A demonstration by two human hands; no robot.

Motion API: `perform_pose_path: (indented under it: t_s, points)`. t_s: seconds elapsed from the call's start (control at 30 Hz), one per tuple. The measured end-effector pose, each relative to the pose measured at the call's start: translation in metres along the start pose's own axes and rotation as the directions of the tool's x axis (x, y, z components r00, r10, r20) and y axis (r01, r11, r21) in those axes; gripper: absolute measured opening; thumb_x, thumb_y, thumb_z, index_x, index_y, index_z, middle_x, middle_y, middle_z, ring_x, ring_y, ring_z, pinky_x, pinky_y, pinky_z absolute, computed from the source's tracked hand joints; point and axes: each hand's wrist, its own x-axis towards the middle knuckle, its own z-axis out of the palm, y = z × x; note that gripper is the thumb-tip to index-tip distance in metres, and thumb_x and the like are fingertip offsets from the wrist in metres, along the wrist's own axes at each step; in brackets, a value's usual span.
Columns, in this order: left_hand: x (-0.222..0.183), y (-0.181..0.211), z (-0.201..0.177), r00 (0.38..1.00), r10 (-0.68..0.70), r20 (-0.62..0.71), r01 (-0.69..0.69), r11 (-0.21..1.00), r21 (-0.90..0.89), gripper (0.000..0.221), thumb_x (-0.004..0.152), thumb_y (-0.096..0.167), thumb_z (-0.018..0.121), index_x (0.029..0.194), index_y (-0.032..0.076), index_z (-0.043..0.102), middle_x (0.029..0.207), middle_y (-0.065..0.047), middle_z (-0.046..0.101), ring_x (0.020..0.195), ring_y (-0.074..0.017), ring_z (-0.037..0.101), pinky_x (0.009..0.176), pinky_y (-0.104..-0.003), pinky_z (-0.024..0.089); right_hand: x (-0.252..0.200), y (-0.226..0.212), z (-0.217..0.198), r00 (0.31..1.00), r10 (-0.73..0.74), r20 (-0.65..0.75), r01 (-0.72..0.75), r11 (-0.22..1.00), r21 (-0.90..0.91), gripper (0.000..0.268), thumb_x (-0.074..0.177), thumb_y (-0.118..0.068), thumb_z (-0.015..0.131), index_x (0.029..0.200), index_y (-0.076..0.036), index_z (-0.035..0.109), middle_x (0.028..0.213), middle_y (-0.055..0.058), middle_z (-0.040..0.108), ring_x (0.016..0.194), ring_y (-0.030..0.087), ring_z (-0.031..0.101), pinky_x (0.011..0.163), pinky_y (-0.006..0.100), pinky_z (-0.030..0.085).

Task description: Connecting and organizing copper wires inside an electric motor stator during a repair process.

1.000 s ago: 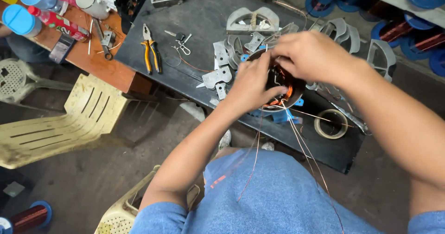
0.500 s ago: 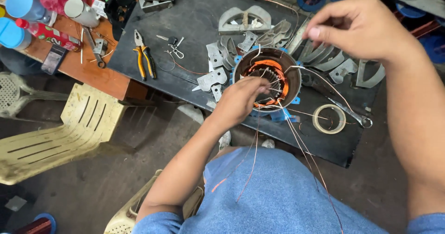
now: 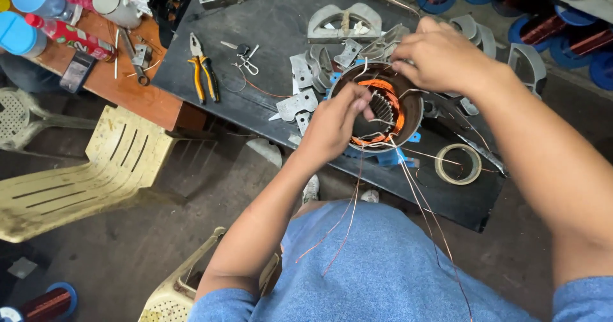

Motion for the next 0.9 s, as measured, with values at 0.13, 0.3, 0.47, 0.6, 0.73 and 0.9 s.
perform_pose_path:
  t_s: [0.13, 0.3, 0.47, 0.6, 0.73, 0.9]
  points:
    - [0.015, -0.002, -0.001, 1.0, -0.016, 0.005, 0.016, 1.0, -0.018, 0.017, 0.105, 0.021, 0.035, 0.104, 0.011, 0.048, 0.082, -0.002, 0.065, 0.081, -0.0189, 0.06, 0.082, -0.034, 0.045, 0.01, 0.009, 0.006, 0.996, -0.085, -0.038, 0.077, 0.981, -0.176, 0.026, 0.099, -0.036, 0.056, 0.098, -0.016, 0.072, 0.097, -0.003, 0.075, 0.094, 0.027, 0.056, 0.082, 0.045, 0.053]
    - [0.027, -0.011, 0.006, 0.999, -0.028, -0.04, 0.023, 0.994, -0.106, 0.016, 0.104, 0.024, 0.039, 0.105, 0.012, 0.049, 0.094, -0.003, 0.056, 0.081, -0.0153, 0.067, 0.078, -0.032, 0.048, 0.015, 0.001, 0.003, 0.964, -0.258, -0.057, 0.201, 0.857, -0.474, 0.023, 0.088, -0.04, 0.063, 0.094, -0.02, 0.072, 0.093, -0.008, 0.071, 0.103, 0.022, 0.056, 0.081, 0.039, 0.047]
    - [0.031, -0.022, 0.01, 0.994, -0.024, -0.108, 0.011, 0.993, -0.116, 0.01, 0.102, 0.019, 0.046, 0.104, 0.009, 0.05, 0.106, -0.007, 0.051, 0.085, -0.0177, 0.064, 0.08, -0.032, 0.05, 0.021, -0.015, -0.005, 0.969, -0.247, 0.0, 0.22, 0.861, -0.459, 0.033, 0.084, -0.049, 0.068, 0.102, -0.022, 0.069, 0.098, -0.007, 0.072, 0.1, 0.021, 0.062, 0.078, 0.039, 0.05]
    - [0.03, -0.024, 0.012, 0.992, -0.025, -0.127, 0.007, 0.99, -0.14, 0.014, 0.102, 0.02, 0.05, 0.109, 0.008, 0.049, 0.111, -0.008, 0.052, 0.085, -0.0191, 0.066, 0.078, -0.031, 0.053, 0.019, -0.033, -0.029, 0.976, -0.197, 0.093, 0.216, 0.929, -0.301, 0.027, 0.091, -0.044, 0.061, 0.093, -0.018, 0.068, 0.09, 0.0, 0.074, 0.091, 0.025, 0.067, 0.081, 0.045, 0.05]
    - [0.028, -0.022, 0.015, 0.984, -0.015, -0.175, 0.002, 0.997, -0.071, 0.025, 0.1, 0.021, 0.052, 0.118, 0.004, 0.048, 0.115, -0.009, 0.052, 0.091, -0.0172, 0.058, 0.08, -0.031, 0.052, 0.019, -0.045, -0.048, 0.965, -0.054, 0.255, 0.09, 0.988, -0.13, 0.027, 0.087, -0.033, 0.059, 0.102, -0.013, 0.067, 0.092, 0.014, 0.073, 0.086, 0.04, 0.07, 0.081, 0.052, 0.054]
    - [0.029, -0.019, 0.017, 0.992, -0.016, -0.126, 0.022, 0.999, 0.05, 0.039, 0.097, 0.021, 0.058, 0.128, 0.001, 0.046, 0.126, -0.015, 0.049, 0.092, -0.0191, 0.071, 0.088, -0.035, 0.057, 0.027, -0.022, -0.047, 0.985, -0.032, 0.17, 0.094, 0.923, -0.374, 0.025, 0.09, -0.015, 0.056, 0.114, -0.02, 0.06, 0.099, 0.01, 0.075, 0.093, 0.036, 0.072, 0.066, 0.049, 0.058]
